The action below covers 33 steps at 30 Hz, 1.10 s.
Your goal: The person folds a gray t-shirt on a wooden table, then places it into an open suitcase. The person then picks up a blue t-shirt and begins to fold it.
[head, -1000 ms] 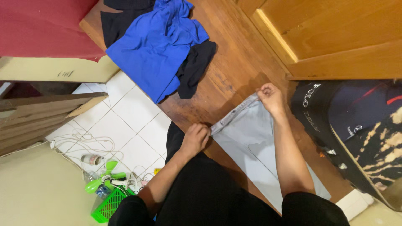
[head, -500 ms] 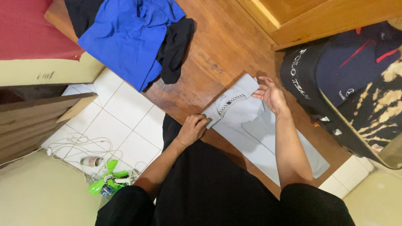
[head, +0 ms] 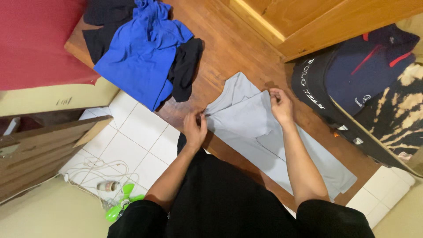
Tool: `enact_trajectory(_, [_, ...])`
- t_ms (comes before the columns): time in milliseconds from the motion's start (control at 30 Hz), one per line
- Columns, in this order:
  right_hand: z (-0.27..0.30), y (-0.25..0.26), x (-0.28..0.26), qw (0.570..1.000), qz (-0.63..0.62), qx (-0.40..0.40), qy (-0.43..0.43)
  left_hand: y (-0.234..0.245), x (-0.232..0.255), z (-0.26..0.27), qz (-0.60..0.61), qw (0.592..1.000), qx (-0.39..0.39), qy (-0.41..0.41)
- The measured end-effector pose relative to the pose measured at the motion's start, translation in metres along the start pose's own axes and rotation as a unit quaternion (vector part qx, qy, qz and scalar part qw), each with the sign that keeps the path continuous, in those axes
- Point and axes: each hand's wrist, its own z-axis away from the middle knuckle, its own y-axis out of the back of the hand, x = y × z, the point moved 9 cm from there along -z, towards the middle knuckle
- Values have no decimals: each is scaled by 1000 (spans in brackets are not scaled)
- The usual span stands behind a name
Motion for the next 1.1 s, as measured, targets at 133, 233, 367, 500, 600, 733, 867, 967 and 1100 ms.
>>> enact_trajectory(133, [20, 8, -32, 959, 243, 82, 120, -74, 24, -87, 51, 993, -105, -29])
enact_trajectory(233, [43, -1, -54, 946, 289, 88, 114, -159, 21, -125, -118, 950, -289, 17])
enact_trajectory(367, [94, -41, -85, 937, 282, 83, 188, -218, 3, -140, -154, 920, -356, 50])
enact_trajectory(500, [126, -84, -89, 929, 301, 30, 213, -238, -24, -142, -60, 924, -364, 100])
enact_trajectory(600, [141, -108, -78, 922, 333, -28, 194, -237, -32, -142, 31, 938, -330, 104])
enact_trajectory(733, [155, -124, -68, 907, 369, -62, 192, -215, 6, -152, 186, 952, -212, -119])
enact_trajectory(867, [162, -127, -64, 909, 369, -53, 185, -250, -40, -143, 215, 900, -328, 188])
enact_trajectory(967, [161, -126, -67, 907, 372, -43, 191, -247, -28, -154, 182, 934, -281, 127])
enact_trajectory(1100, [157, -123, -73, 904, 377, -38, 197, -231, -5, -159, 105, 966, -229, 55])
